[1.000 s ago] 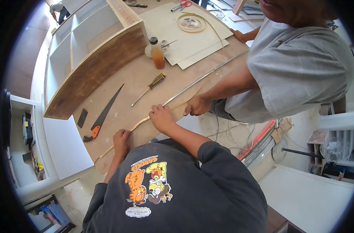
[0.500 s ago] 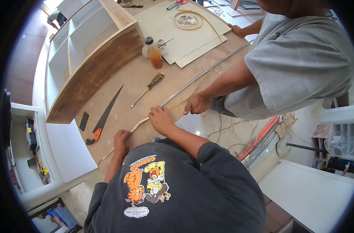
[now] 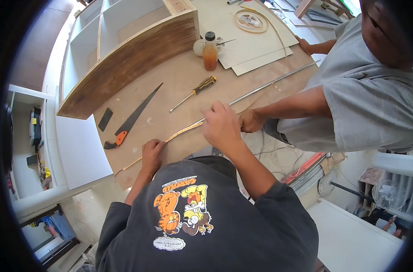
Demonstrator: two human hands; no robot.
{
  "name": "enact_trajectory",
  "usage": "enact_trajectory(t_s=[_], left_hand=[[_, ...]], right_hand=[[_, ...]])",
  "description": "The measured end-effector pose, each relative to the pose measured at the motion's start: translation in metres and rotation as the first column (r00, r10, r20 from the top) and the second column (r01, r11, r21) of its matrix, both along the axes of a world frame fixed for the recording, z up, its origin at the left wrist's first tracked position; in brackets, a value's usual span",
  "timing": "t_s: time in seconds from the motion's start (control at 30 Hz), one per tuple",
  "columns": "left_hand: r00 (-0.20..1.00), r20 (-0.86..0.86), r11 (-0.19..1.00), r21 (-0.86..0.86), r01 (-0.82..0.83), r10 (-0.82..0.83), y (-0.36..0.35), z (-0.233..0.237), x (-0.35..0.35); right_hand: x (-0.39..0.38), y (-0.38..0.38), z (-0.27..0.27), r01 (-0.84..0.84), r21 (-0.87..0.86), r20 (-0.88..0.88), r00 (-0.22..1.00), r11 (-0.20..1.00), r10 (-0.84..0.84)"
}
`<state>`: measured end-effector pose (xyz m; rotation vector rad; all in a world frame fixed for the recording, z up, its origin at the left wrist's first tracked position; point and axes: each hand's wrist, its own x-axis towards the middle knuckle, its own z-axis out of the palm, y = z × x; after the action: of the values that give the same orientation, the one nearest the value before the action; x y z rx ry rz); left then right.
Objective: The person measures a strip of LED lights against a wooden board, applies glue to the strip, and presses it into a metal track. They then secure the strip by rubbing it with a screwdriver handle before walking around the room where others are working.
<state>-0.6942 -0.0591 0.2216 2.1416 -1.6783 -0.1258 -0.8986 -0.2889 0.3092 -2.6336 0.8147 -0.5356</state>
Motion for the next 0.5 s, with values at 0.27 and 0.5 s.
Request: enact_trajectory(t_s=[0.27,0.5], left_hand=[[0.999,0.027,1.0,-0.002,-0.016,0.016,0.01,-0.01,0.0],[1.0,0.006,0.999,-0.037,-0.008,0.008,0.012,-0.007,0.005]], right_hand=[[0.005,0.008,-0.051,0.03,0.048,-0.181,0.983,0.998,-0.021],[0.026,0.028,-0.054,-0.188,0.001,-0.075,0.979,0.982,0.187]])
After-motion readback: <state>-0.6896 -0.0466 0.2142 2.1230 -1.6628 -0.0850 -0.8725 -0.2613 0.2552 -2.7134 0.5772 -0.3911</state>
